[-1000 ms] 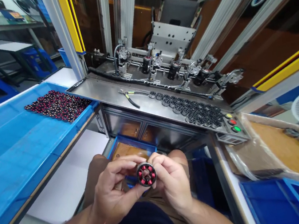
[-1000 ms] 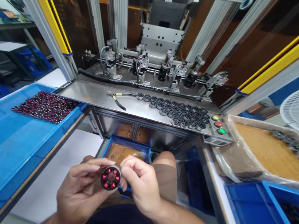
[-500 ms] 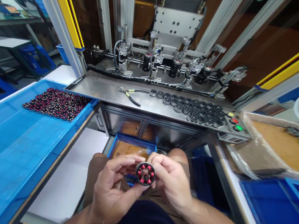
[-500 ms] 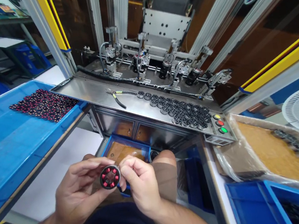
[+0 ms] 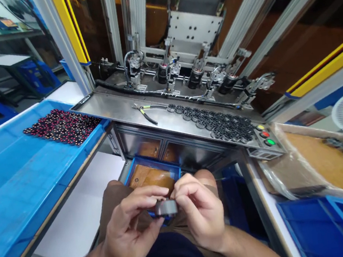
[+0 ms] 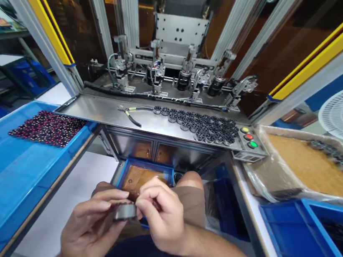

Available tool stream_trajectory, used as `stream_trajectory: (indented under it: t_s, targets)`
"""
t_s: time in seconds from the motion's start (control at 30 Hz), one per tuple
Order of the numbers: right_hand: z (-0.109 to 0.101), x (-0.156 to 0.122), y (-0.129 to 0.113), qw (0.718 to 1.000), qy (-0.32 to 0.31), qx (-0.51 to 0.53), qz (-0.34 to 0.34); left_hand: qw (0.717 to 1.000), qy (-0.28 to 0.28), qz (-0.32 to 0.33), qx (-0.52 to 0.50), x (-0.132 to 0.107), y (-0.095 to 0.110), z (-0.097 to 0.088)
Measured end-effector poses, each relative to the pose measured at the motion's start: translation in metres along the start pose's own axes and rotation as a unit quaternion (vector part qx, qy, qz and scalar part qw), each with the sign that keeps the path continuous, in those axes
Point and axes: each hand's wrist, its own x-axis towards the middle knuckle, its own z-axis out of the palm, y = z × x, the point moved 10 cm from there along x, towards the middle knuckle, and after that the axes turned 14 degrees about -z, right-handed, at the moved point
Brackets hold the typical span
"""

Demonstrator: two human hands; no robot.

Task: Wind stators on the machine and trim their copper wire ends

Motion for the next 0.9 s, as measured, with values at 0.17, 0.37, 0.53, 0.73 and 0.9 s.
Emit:
stream_trajectory:
  t_s: [0.17, 0.37, 0.53, 0.73, 0.9]
  targets:
    - [0.000, 0.012, -0.041, 0.969, -0.093, -0.136, -0.182, 0.971, -0.036, -0.153, -0.182, 0.015, -0.025, 0.003]
    - [-0.003, 0.005, -0.056, 0.932, -0.102, -0.205, -0.282, 0.838, -0.178, -0.412, -0.309, 0.003, -0.060, 0.050]
    - [-0.015, 0.000, -0.042, 0.951, -0.058, -0.150, -0.264, 0.898, -0.062, -0.363, -0.239, 0.011, -0.056, 0.024]
    - [-0.027, 0.000, -0.028, 0.963, -0.037, -0.157, -0.217, 0.920, -0.024, -0.329, -0.214, 0.013, -0.048, 0.016]
    - [-0.018, 0.008, -0.033, 0.966, -0.089, -0.115, -0.213, 0.920, -0.043, -0.330, -0.206, 0.011, -0.047, 0.020]
